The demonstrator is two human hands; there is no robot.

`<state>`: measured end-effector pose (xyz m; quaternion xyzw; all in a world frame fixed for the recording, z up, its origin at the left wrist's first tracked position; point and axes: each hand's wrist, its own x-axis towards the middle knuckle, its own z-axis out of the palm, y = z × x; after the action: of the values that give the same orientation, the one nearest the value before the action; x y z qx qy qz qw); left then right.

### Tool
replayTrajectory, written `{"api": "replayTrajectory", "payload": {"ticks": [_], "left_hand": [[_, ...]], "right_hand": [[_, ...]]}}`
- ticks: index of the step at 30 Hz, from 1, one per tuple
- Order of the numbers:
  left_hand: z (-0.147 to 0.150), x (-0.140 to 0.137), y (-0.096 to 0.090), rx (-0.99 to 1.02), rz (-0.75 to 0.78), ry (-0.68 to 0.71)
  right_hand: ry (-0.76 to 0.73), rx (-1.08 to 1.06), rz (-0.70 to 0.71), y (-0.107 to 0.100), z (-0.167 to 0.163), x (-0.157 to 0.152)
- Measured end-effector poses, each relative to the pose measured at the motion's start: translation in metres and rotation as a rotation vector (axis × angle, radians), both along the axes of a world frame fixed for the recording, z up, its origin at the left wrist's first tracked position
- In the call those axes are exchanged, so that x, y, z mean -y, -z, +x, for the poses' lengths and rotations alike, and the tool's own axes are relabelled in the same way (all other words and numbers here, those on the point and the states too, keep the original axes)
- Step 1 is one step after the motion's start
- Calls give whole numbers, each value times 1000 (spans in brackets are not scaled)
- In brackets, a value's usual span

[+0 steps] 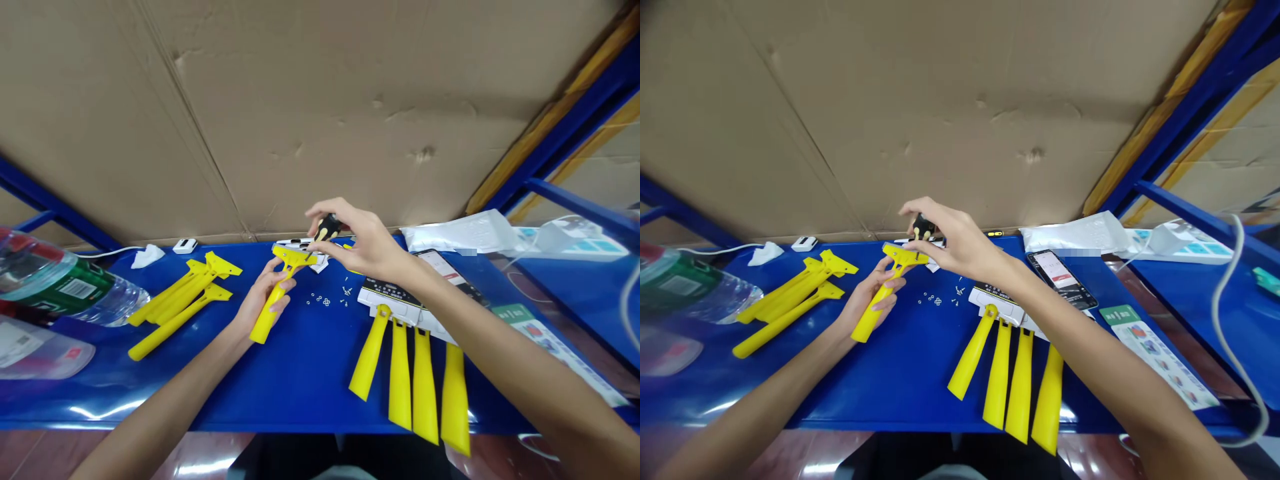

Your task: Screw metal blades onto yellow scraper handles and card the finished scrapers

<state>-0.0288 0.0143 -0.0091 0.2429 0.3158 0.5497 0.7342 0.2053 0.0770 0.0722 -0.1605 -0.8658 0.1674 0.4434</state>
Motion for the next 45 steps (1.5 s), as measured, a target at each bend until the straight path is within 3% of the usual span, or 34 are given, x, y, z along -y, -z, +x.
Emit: {"api": "replayTrajectory", "payload": {"ticks": [4, 8, 14, 22, 28, 35, 39, 45], "left_hand": [[0, 0, 2, -25, 23, 17], [-1, 1, 3, -20, 40, 20], [0, 0, 4, -13, 4, 6], [0, 2, 5, 25, -20, 9], [1, 2, 6, 10, -27, 3], [-2, 1, 3, 22, 23, 26], [-4, 1, 0, 38, 52, 19], [-5, 1, 2, 26, 47, -3]], "right_hand": [[27, -10, 72, -2, -1, 2], [-66, 25, -25, 0, 0, 2], [57, -1, 58, 2, 0, -3], [-54, 43, -132, -8, 7, -1], [67, 62, 75, -4, 5, -7], [-32, 88, 42, -13, 9, -1], [-27, 87, -16, -9, 10, -1], [87, 88, 187, -1, 8, -8]]}}
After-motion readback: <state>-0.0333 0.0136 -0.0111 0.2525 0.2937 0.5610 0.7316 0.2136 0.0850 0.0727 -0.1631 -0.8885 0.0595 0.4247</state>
